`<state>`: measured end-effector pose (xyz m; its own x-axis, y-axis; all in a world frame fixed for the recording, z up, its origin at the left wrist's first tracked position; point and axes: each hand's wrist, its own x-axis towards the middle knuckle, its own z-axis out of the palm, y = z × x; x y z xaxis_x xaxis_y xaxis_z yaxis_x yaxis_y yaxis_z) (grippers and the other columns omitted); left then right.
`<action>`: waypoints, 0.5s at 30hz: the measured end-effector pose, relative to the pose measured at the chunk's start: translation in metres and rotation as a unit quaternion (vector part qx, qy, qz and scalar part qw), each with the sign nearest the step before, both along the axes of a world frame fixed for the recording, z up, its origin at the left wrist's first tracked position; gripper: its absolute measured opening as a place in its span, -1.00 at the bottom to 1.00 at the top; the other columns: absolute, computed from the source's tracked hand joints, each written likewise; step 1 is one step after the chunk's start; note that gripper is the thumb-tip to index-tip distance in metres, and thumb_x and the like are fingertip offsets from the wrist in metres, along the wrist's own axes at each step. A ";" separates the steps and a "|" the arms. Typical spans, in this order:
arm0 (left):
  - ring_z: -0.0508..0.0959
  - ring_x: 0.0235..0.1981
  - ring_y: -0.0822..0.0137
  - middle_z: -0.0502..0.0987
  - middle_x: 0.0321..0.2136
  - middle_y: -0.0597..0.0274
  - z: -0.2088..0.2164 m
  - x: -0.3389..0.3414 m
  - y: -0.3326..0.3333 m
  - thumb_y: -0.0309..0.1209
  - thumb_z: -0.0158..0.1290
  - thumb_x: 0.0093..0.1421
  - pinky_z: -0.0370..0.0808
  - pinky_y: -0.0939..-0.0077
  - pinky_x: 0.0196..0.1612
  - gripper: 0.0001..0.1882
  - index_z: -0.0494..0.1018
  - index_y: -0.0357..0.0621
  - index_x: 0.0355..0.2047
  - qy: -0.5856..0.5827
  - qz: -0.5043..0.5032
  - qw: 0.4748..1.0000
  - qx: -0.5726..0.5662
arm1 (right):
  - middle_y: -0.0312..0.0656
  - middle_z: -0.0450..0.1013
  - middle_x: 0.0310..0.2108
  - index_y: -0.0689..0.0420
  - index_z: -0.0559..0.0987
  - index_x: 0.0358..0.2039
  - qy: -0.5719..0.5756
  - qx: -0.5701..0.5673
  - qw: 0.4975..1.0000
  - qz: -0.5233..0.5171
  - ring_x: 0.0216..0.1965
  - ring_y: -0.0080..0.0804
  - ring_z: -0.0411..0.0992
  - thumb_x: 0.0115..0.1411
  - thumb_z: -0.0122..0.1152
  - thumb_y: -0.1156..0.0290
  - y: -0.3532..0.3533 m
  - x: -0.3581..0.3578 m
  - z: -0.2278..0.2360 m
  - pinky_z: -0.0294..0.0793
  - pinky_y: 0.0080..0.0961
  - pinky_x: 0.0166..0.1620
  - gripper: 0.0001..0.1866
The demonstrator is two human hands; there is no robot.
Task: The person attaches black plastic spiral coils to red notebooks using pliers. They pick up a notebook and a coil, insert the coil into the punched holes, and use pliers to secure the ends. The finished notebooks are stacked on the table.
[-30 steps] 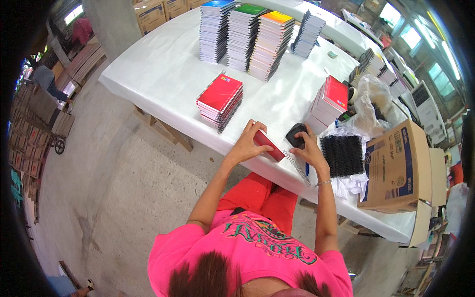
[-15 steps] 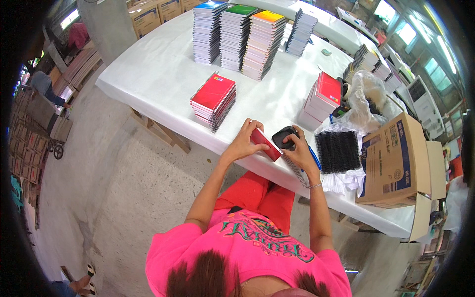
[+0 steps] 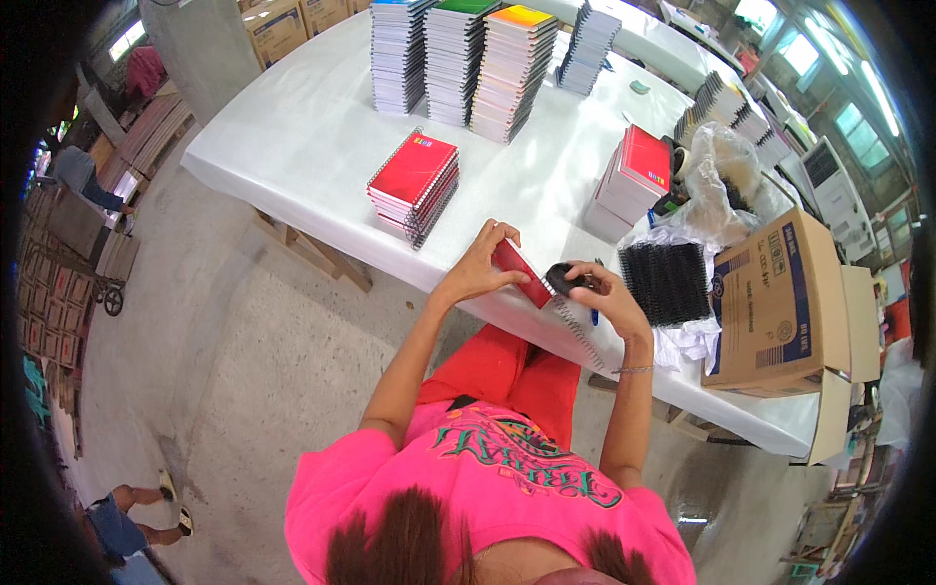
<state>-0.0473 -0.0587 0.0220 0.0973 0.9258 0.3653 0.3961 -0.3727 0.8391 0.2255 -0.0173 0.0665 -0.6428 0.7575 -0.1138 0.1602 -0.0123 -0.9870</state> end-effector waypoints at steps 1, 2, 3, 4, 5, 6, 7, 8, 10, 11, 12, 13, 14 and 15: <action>0.36 0.00 0.13 0.31 -0.15 0.12 0.000 0.001 0.001 -0.24 0.41 -0.11 0.30 0.30 0.13 -0.38 0.32 -0.12 -0.12 -0.007 0.000 1.000 0.004 | -0.13 0.39 0.17 0.18 0.58 -0.20 0.074 -0.031 0.997 0.004 0.13 -0.38 0.34 0.01 0.48 0.25 0.001 0.000 0.005 0.23 -0.47 0.23 -0.60; 0.36 0.01 0.14 0.31 -0.14 0.13 0.000 0.000 0.001 -0.24 0.42 -0.11 0.30 0.31 0.13 -0.38 0.32 -0.13 -0.12 -0.008 -0.003 1.000 -0.003 | -0.13 0.39 0.16 0.18 0.58 -0.21 0.058 -0.019 0.998 0.025 0.12 -0.39 0.34 0.03 0.44 0.28 -0.001 0.001 0.010 0.23 -0.48 0.22 -0.64; 0.36 0.01 0.15 0.31 -0.14 0.13 0.000 0.000 0.000 -0.25 0.42 -0.11 0.30 0.32 0.13 -0.38 0.32 -0.13 -0.11 -0.008 -0.005 1.000 -0.010 | -0.13 0.40 0.16 0.18 0.59 -0.22 0.043 -0.007 0.998 0.046 0.11 -0.40 0.34 0.05 0.41 0.30 -0.006 0.004 0.015 0.23 -0.48 0.22 -0.68; 0.36 0.01 0.16 0.31 -0.14 0.13 0.000 -0.001 -0.001 -0.25 0.42 -0.11 0.30 0.32 0.13 -0.37 0.32 -0.13 -0.11 -0.007 -0.009 1.000 -0.018 | -0.14 0.40 0.16 0.18 0.59 -0.23 0.029 0.003 0.997 0.065 0.11 -0.41 0.35 0.07 0.38 0.33 -0.012 0.001 0.020 0.23 -0.48 0.22 -0.72; 0.36 0.01 0.16 0.31 -0.14 0.14 0.001 0.000 -0.001 -0.25 0.42 -0.11 0.29 0.33 0.13 -0.37 0.32 -0.13 -0.11 -0.015 -0.008 1.000 -0.018 | -0.12 0.38 0.17 0.18 0.59 -0.25 -0.083 0.014 0.996 0.007 0.07 -0.45 0.37 0.09 0.35 0.33 -0.011 -0.003 0.017 0.30 -0.53 0.14 -0.75; 0.36 0.01 0.16 0.31 -0.14 0.14 0.002 0.000 -0.001 -0.25 0.42 -0.11 0.29 0.34 0.13 -0.37 0.32 -0.13 -0.11 -0.024 -0.007 1.000 -0.019 | -0.14 0.39 0.15 0.16 0.60 -0.26 -0.041 0.006 0.999 -0.007 0.04 -0.46 0.37 0.09 0.37 0.31 -0.008 -0.002 0.013 0.31 -0.54 0.11 -0.74; 0.36 0.01 0.16 0.31 -0.14 0.15 0.003 0.000 0.000 -0.25 0.42 -0.12 0.29 0.35 0.13 -0.37 0.32 -0.13 -0.11 -0.032 -0.005 0.999 -0.018 | -0.16 0.40 0.13 0.15 0.61 -0.27 0.001 0.002 1.000 -0.019 0.01 -0.48 0.38 0.09 0.39 0.28 -0.004 -0.002 0.011 0.33 -0.55 0.08 -0.74; 0.37 -0.05 0.20 0.31 -0.15 0.18 0.000 -0.001 0.001 -0.25 0.42 -0.11 0.32 0.38 0.07 -0.38 0.33 -0.11 -0.11 -0.026 -0.006 1.000 -0.001 | -0.18 0.41 0.11 0.13 0.61 -0.27 0.043 -0.003 0.999 -0.031 -0.01 -0.49 0.38 0.10 0.41 0.26 -0.001 0.001 0.010 0.34 -0.56 0.05 -0.73; 0.38 -0.18 0.28 0.30 -0.18 0.25 -0.008 -0.003 0.002 -0.24 0.42 -0.10 0.37 0.43 -0.07 -0.38 0.33 -0.07 -0.10 -0.014 -0.005 0.999 0.034 | -0.21 0.45 0.04 0.15 0.62 -0.29 0.013 -0.003 1.000 -0.007 -0.07 -0.53 0.38 0.09 0.42 0.20 -0.004 0.003 0.015 0.34 -0.57 0.01 -0.69; 0.37 -0.11 0.26 0.31 -0.14 0.23 -0.006 -0.002 0.002 -0.23 0.43 -0.11 0.33 0.42 0.01 -0.35 0.31 -0.08 -0.07 -0.023 -0.007 1.000 0.013 | -0.20 0.45 0.05 0.16 0.62 -0.29 -0.075 0.042 0.996 -0.014 -0.05 -0.53 0.38 0.09 0.41 0.20 -0.010 -0.005 0.020 0.34 -0.57 0.03 -0.69; 0.36 -0.04 0.25 0.32 -0.11 0.21 -0.004 -0.002 0.001 -0.23 0.43 -0.11 0.29 0.40 0.09 -0.31 0.30 -0.10 -0.04 -0.032 -0.010 0.999 -0.009 | -0.19 0.45 0.07 0.17 0.62 -0.29 -0.162 0.086 0.983 -0.021 -0.03 -0.53 0.38 0.09 0.41 0.19 -0.012 -0.009 0.022 0.34 -0.58 0.05 -0.68; 0.35 0.03 0.23 0.33 -0.08 0.19 0.000 -0.002 0.001 -0.22 0.43 -0.12 0.26 0.38 0.17 -0.28 0.29 -0.11 -0.01 -0.040 -0.013 0.999 -0.027 | -0.15 0.46 0.04 0.18 0.63 -0.31 -0.165 0.079 0.982 -0.050 -0.01 -0.50 0.40 0.09 0.41 0.19 -0.005 -0.009 0.019 0.34 -0.56 0.07 -0.68; 0.34 0.04 0.23 0.32 -0.06 0.19 0.001 -0.001 0.000 -0.21 0.44 -0.12 0.25 0.37 0.17 -0.22 0.26 -0.10 0.04 -0.051 -0.017 0.998 -0.037 | -0.15 0.47 0.01 0.18 0.63 -0.31 -0.089 0.051 0.994 -0.046 -0.06 -0.50 0.40 0.08 0.42 0.18 -0.006 -0.007 0.016 0.36 -0.56 0.01 -0.67; 0.33 0.05 0.23 0.31 -0.05 0.18 0.002 0.000 -0.003 -0.20 0.45 -0.13 0.25 0.36 0.17 -0.16 0.23 -0.09 0.09 -0.062 -0.021 0.997 -0.048 | -0.15 0.48 -0.03 0.17 0.64 -0.30 -0.013 0.023 0.999 -0.042 -0.11 -0.51 0.41 0.07 0.43 0.17 -0.008 -0.003 0.012 0.39 -0.56 -0.05 -0.66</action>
<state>-0.0475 -0.0617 0.0237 0.0956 0.9531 0.2873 0.2726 -0.3026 0.9133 0.2225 -0.0257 0.0788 -0.5734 0.8141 -0.0925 0.1858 0.0192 -0.9824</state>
